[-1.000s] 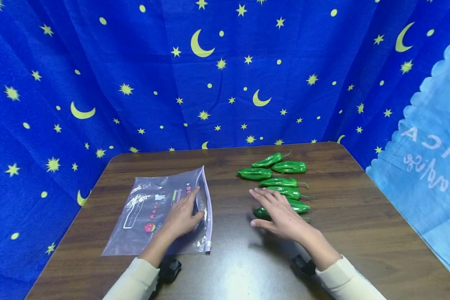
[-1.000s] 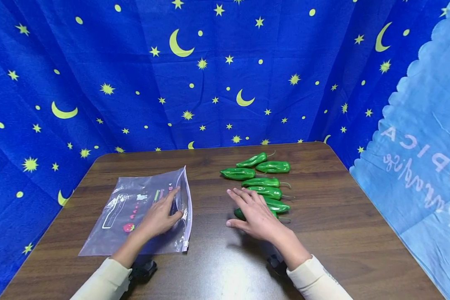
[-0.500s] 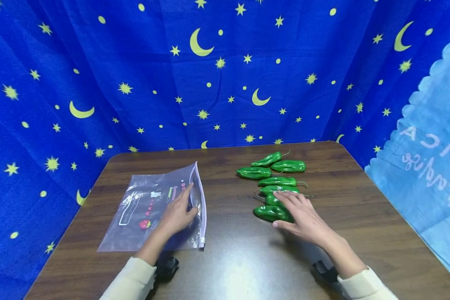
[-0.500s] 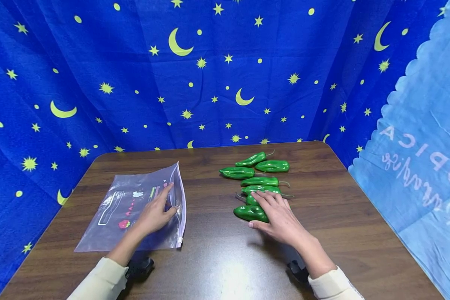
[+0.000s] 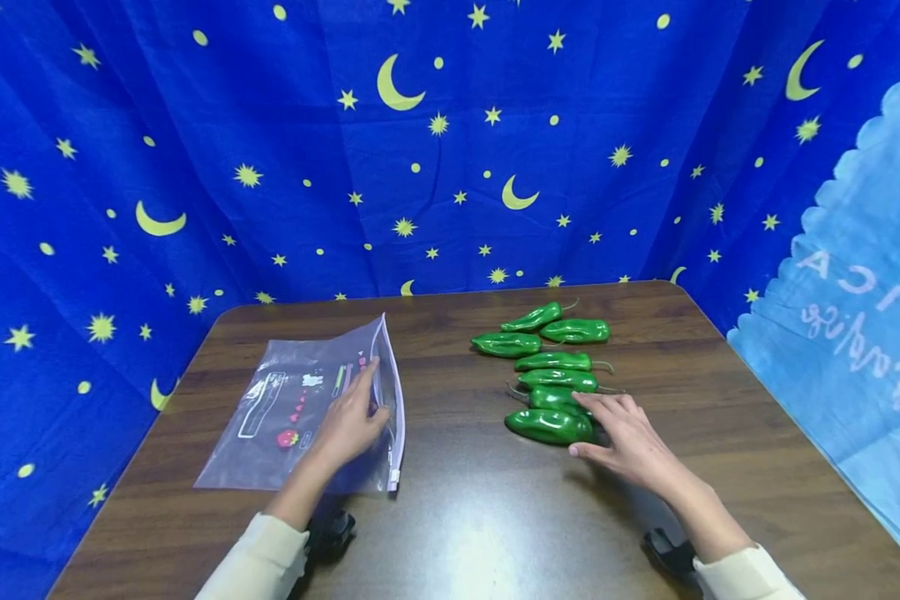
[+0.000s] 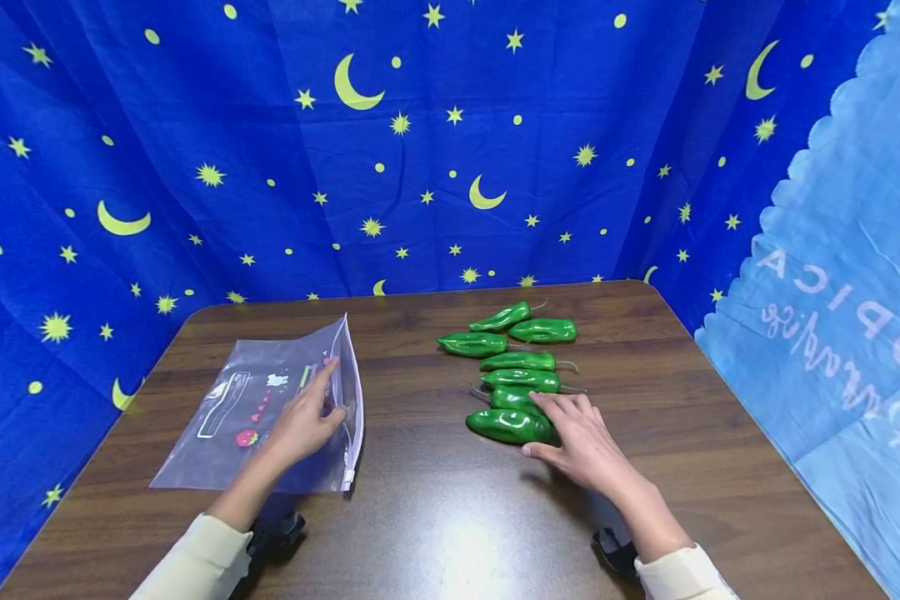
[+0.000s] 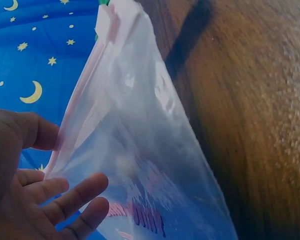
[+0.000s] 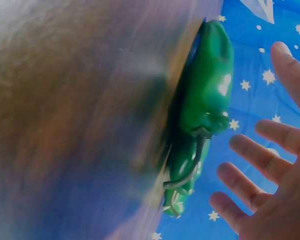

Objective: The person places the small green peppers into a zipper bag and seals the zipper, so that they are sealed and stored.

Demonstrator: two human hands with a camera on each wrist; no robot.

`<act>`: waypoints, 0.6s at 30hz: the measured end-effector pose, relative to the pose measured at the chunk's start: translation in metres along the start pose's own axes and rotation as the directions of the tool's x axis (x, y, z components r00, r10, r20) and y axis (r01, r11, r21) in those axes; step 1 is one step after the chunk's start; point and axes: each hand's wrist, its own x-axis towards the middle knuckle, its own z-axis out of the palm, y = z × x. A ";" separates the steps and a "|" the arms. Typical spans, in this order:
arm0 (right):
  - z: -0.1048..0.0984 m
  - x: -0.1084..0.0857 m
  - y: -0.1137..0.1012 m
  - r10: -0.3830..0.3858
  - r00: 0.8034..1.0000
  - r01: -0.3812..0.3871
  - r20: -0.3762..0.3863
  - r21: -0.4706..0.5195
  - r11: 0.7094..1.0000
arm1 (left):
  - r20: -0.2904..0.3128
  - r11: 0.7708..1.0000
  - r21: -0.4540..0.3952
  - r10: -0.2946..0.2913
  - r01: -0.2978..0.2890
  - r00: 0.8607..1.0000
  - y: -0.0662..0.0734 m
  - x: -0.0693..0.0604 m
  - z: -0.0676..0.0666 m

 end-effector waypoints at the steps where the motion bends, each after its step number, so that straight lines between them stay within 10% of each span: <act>1: 0.001 0.000 0.001 0.003 1.000 -0.003 0.001 -0.001 1.000 | -0.003 1.000 -0.003 0.000 0.000 1.000 0.000 0.000 -0.001; 18: 0.007 0.000 0.009 0.023 0.999 -0.023 -0.031 0.014 1.000 | -0.028 0.998 -0.052 0.027 -0.029 0.999 -0.001 -0.001 0.000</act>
